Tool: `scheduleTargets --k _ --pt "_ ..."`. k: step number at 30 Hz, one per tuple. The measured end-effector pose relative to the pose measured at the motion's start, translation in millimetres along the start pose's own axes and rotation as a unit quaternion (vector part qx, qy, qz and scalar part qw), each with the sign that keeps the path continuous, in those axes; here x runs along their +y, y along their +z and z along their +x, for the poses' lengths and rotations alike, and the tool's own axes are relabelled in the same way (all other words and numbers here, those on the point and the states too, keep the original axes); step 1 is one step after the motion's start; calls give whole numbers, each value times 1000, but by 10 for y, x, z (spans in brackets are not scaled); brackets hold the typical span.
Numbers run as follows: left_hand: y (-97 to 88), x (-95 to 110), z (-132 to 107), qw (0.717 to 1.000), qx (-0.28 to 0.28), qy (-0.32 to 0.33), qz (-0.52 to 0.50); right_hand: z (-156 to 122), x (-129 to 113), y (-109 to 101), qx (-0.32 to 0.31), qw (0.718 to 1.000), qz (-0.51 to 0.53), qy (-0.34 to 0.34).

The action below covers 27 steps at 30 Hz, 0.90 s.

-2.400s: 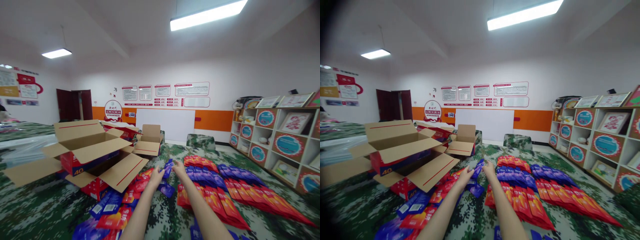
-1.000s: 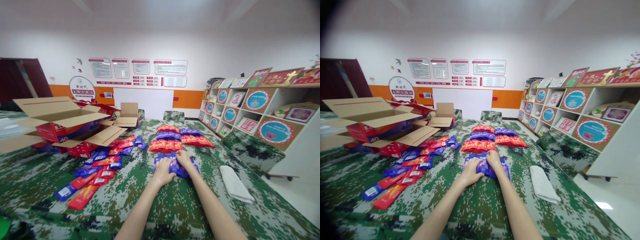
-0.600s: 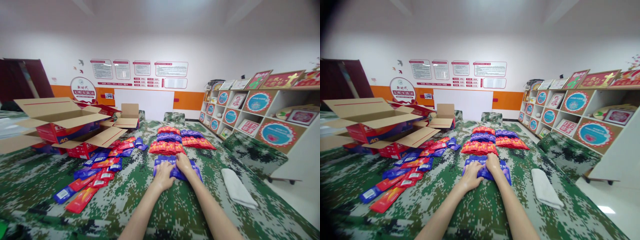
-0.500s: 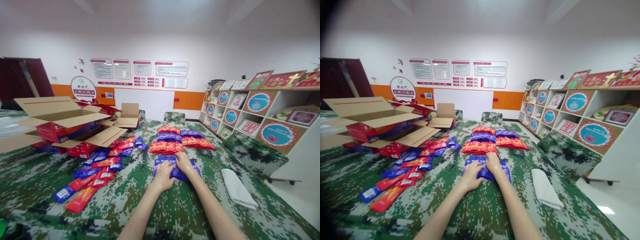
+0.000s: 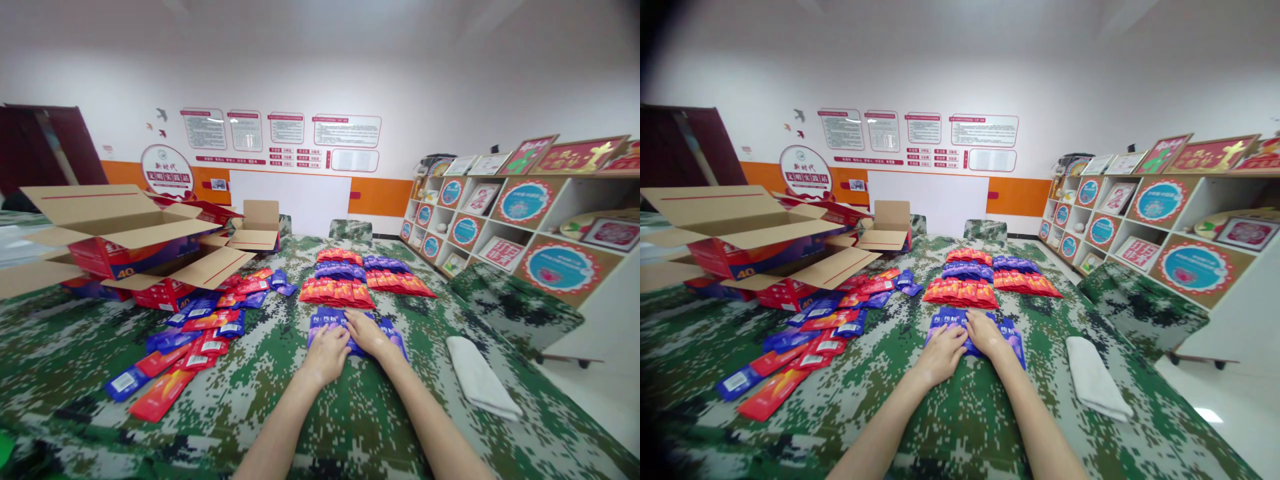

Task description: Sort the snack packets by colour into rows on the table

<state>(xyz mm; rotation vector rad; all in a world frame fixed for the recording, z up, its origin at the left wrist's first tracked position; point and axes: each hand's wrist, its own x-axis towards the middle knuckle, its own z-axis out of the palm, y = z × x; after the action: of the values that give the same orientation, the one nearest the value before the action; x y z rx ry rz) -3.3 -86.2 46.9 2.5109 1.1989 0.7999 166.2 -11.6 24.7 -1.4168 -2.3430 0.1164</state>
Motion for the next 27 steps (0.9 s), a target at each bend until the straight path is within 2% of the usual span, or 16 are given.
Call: scheduleTargets --k 7,14,19,23,27 --pt "21 -61 11 1000 -5 1 -30 1 43 67 -5 1000 30 4" --pt "28 -38 -21 1000 12 3 -25 23 40 73 -23 1000 -6 -10" --pt "-131 -56 -6 999 33 1 -25 145 -51 -72 -8 1000 -11 -8" --pt "-448 -335 72 997 72 -22 -24 495 -319 -222 20 1000 -8 -12" --pt "-765 -881 140 986 115 -121 3 1107 -656 -136 44 998 38 -13"
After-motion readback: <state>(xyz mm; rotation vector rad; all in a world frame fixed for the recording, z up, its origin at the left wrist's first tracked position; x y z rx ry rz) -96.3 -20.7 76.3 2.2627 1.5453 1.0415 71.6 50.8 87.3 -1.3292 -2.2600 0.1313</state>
